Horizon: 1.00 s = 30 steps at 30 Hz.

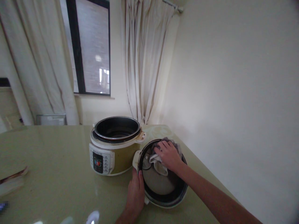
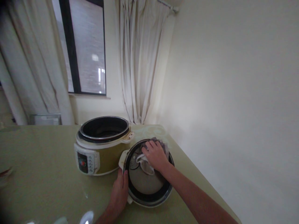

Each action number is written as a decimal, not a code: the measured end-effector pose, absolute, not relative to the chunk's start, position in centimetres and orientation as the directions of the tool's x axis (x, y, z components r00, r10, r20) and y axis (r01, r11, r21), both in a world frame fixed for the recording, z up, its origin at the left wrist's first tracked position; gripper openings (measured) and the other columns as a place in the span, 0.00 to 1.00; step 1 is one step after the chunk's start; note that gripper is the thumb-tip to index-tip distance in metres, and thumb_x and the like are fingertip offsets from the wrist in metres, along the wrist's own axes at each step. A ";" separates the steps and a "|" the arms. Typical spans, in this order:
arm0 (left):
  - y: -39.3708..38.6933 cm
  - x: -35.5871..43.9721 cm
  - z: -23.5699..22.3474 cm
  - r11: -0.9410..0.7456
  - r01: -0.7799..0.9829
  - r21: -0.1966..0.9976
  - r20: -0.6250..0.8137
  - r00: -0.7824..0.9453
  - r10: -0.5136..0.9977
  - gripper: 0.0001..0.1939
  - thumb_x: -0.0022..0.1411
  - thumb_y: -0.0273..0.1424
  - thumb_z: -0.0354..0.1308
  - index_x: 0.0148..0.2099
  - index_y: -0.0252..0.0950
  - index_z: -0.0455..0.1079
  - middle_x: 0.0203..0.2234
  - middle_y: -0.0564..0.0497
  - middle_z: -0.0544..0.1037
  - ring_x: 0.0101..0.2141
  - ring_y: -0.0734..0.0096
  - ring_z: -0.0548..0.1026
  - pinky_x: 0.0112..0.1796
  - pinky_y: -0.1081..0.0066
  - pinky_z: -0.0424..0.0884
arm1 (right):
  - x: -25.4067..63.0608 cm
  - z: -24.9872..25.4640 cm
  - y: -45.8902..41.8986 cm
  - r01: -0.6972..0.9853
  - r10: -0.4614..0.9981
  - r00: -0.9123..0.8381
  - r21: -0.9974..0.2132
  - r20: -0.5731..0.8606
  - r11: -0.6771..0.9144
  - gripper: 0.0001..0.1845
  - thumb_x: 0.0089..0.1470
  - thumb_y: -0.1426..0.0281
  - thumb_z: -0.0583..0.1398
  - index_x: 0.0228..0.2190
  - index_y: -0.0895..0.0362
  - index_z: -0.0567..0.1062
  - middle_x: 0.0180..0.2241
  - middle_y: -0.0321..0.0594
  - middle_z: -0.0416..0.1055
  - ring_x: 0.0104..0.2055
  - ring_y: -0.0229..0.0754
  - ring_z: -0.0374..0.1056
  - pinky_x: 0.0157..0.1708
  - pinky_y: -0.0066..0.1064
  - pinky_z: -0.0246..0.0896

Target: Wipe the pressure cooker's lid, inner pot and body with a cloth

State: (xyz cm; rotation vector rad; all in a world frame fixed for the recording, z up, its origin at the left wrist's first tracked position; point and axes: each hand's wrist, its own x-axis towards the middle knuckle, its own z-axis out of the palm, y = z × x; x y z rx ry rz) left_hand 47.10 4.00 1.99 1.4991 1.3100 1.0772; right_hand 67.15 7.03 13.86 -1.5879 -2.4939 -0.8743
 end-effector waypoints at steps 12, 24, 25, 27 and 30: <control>4.0 47.2 3.0 -0.092 0.251 0.964 0.075 0.078 0.994 0.23 0.75 0.42 0.36 0.61 0.35 0.61 0.59 0.30 0.77 0.57 0.52 0.79 0.57 0.57 0.70 | 66.3 13.3 3.5 0.822 0.882 -0.456 0.437 0.118 0.367 0.16 0.59 0.70 0.66 0.49 0.58 0.77 0.51 0.53 0.72 0.55 0.58 0.64 0.51 0.49 0.61; 3.9 47.0 2.7 -0.115 0.259 0.959 0.107 0.044 0.993 0.22 0.75 0.42 0.38 0.59 0.37 0.63 0.56 0.33 0.79 0.55 0.53 0.80 0.55 0.56 0.72 | 67.0 14.2 5.9 0.858 0.883 -0.373 0.468 0.285 0.212 0.10 0.66 0.74 0.59 0.47 0.58 0.77 0.52 0.54 0.73 0.54 0.57 0.65 0.49 0.48 0.63; 3.9 47.0 2.6 -0.111 0.261 0.959 0.103 0.045 0.994 0.22 0.75 0.42 0.38 0.59 0.37 0.63 0.57 0.33 0.79 0.55 0.53 0.80 0.55 0.56 0.73 | 67.0 14.2 5.4 0.874 0.911 -0.323 0.451 0.255 0.183 0.11 0.63 0.74 0.62 0.47 0.59 0.78 0.51 0.55 0.73 0.54 0.58 0.66 0.48 0.47 0.64; 3.9 47.1 2.5 -0.115 0.253 0.961 0.107 0.046 0.993 0.22 0.75 0.42 0.38 0.59 0.36 0.63 0.57 0.33 0.79 0.55 0.54 0.80 0.55 0.57 0.73 | 67.1 14.4 4.4 0.893 0.953 -0.252 0.421 0.169 0.161 0.14 0.57 0.74 0.66 0.46 0.60 0.79 0.50 0.57 0.73 0.54 0.59 0.67 0.47 0.46 0.65; 4.0 47.1 2.3 -0.142 0.238 0.961 0.132 0.058 0.990 0.22 0.76 0.43 0.39 0.60 0.38 0.63 0.57 0.35 0.80 0.55 0.56 0.80 0.54 0.59 0.73 | 67.1 14.6 3.2 0.890 0.967 -0.256 0.394 0.013 0.230 0.17 0.53 0.71 0.69 0.46 0.60 0.80 0.49 0.58 0.74 0.54 0.59 0.68 0.47 0.44 0.67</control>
